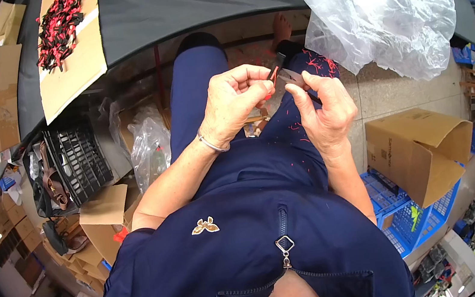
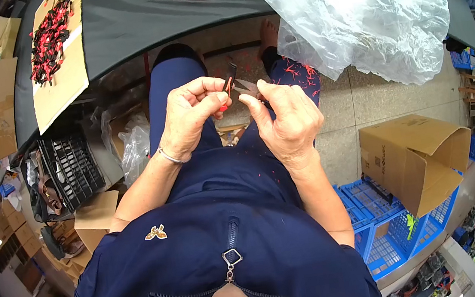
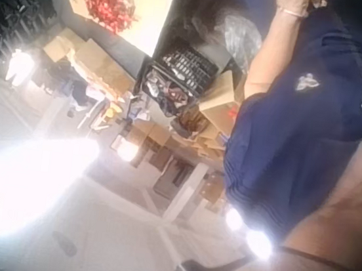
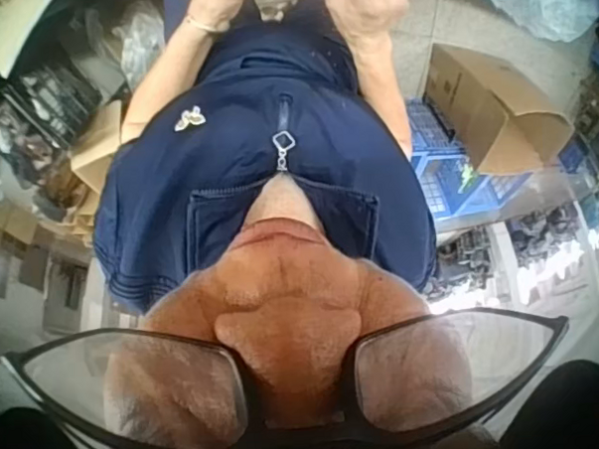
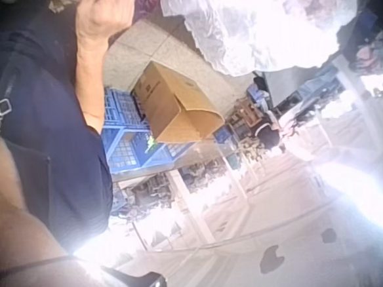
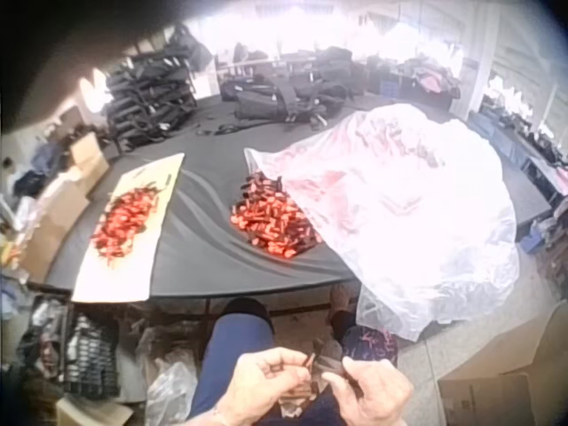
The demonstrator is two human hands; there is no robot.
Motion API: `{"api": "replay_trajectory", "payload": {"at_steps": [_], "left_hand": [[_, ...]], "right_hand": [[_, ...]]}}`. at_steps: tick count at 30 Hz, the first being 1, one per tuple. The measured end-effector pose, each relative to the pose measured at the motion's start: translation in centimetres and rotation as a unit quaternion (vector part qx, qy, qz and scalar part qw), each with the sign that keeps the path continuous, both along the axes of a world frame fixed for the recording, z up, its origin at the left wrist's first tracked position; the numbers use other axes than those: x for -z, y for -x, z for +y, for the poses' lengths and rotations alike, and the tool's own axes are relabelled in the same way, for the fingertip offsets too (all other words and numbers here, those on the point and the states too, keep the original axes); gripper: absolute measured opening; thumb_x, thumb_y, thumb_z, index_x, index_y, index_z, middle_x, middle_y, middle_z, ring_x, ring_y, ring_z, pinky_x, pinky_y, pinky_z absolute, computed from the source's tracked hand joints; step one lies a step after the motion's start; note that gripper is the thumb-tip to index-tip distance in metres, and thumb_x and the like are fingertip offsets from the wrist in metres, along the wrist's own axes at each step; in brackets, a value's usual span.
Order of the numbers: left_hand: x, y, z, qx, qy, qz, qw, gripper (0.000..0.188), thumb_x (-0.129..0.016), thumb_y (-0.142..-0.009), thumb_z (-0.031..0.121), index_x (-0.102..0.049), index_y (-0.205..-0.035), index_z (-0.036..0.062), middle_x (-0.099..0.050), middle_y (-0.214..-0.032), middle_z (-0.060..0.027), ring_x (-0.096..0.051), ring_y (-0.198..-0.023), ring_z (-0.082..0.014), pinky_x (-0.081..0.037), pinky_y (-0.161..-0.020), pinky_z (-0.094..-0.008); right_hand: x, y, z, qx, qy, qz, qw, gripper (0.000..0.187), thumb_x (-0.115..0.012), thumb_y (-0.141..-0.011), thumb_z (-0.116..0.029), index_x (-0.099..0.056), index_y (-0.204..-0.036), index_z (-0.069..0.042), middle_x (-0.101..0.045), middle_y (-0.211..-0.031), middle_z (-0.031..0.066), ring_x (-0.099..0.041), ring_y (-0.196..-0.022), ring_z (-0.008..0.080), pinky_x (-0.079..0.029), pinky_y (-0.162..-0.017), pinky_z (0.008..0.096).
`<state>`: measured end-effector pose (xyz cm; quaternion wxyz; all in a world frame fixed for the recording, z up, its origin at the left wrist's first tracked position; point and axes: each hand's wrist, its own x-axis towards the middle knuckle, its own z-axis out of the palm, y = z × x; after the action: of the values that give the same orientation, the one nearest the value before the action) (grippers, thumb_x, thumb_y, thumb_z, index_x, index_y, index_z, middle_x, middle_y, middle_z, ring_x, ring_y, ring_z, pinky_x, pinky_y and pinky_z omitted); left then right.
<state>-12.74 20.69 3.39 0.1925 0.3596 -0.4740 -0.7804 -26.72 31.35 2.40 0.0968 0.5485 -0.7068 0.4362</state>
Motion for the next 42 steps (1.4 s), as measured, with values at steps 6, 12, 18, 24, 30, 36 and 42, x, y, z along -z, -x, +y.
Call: {"api": "replay_trajectory", "payload": {"at_steps": [6,12,18,24,30,36,42], "left_hand": [[-0.3,0.1,0.1,0.006,0.005,-0.008,1.000,0.018,-0.065,-0.083,0.010,-0.064,-0.097,-0.0004,-0.066,-0.080,-0.0045,-0.058,-0.069,-0.0067,-0.046,-0.063,-0.0208],[-0.1,0.4,0.3,0.014,-0.008,-0.011,1.000,0.018,-0.064,-0.083,0.010,-0.064,-0.097,-0.0002,-0.065,-0.079,-0.0038,-0.056,-0.066,-0.0057,-0.045,-0.062,-0.0201],[0.8,0.0,-0.1,0.017,-0.069,0.018,0.997,0.016,-0.063,-0.082,0.009,-0.063,-0.096,0.0009,-0.065,-0.077,-0.0034,-0.053,-0.064,-0.0050,-0.043,-0.060,-0.0193],[1.5,0.0,-0.2,0.025,-0.080,0.015,0.996,0.014,-0.063,-0.082,0.008,-0.064,-0.095,0.0022,-0.064,-0.078,-0.0040,-0.053,-0.063,-0.0050,-0.044,-0.060,-0.0191],[0.8,0.7,1.3,0.047,0.151,-0.070,0.985,0.011,-0.063,-0.077,-0.002,-0.066,-0.087,0.0000,-0.065,-0.076,-0.0030,-0.059,-0.067,-0.0085,-0.048,-0.063,-0.0223],[1.3,1.0,1.5,0.043,0.537,-0.064,0.840,0.020,-0.068,-0.071,0.001,-0.068,-0.091,0.0021,-0.066,-0.079,-0.0101,-0.062,-0.069,-0.0204,-0.049,-0.064,-0.0279],[1.6,0.8,1.2,0.105,0.135,-0.088,0.981,0.019,-0.065,-0.085,0.014,-0.065,-0.097,-0.0012,-0.066,-0.084,-0.0032,-0.060,-0.074,-0.0091,-0.049,-0.070,-0.0241]], "right_hand": [[0.3,0.0,0.0,0.001,-0.009,0.017,1.000,0.026,-0.079,-0.068,-0.017,-0.064,-0.086,-0.005,-0.062,-0.070,0.0047,-0.055,-0.056,0.0195,-0.043,-0.050,0.0293],[0.6,0.0,-0.1,0.001,-0.015,0.009,1.000,0.025,-0.078,-0.068,-0.017,-0.064,-0.085,-0.005,-0.062,-0.069,0.0045,-0.055,-0.056,0.0194,-0.043,-0.050,0.0293],[0.9,-0.1,-0.4,-0.006,-0.014,-0.003,1.000,0.023,-0.078,-0.068,-0.016,-0.064,-0.083,-0.006,-0.062,-0.069,0.0043,-0.055,-0.055,0.0199,-0.043,-0.049,0.0294],[1.4,0.0,0.0,0.015,-0.038,-0.211,0.977,0.015,-0.076,-0.074,-0.010,-0.064,-0.081,-0.003,-0.062,-0.069,0.0073,-0.058,-0.057,0.0160,-0.045,-0.052,0.0257],[-0.3,0.0,-0.5,-0.030,-0.039,-0.573,0.818,0.026,-0.074,-0.078,-0.007,-0.057,-0.097,0.001,-0.062,-0.076,0.0022,-0.054,-0.066,0.0040,-0.044,-0.059,0.0181],[1.5,0.4,-0.9,-0.060,-0.055,-0.572,0.816,0.015,-0.067,-0.083,-0.004,-0.058,-0.096,0.000,-0.063,-0.088,0.0043,-0.058,-0.077,0.0058,-0.047,-0.070,0.0202],[1.9,0.5,-0.6,-0.091,-0.016,-0.554,0.827,0.018,-0.067,-0.083,-0.003,-0.059,-0.099,0.000,-0.063,-0.091,0.0046,-0.058,-0.081,0.0067,-0.047,-0.072,0.0208]]}}
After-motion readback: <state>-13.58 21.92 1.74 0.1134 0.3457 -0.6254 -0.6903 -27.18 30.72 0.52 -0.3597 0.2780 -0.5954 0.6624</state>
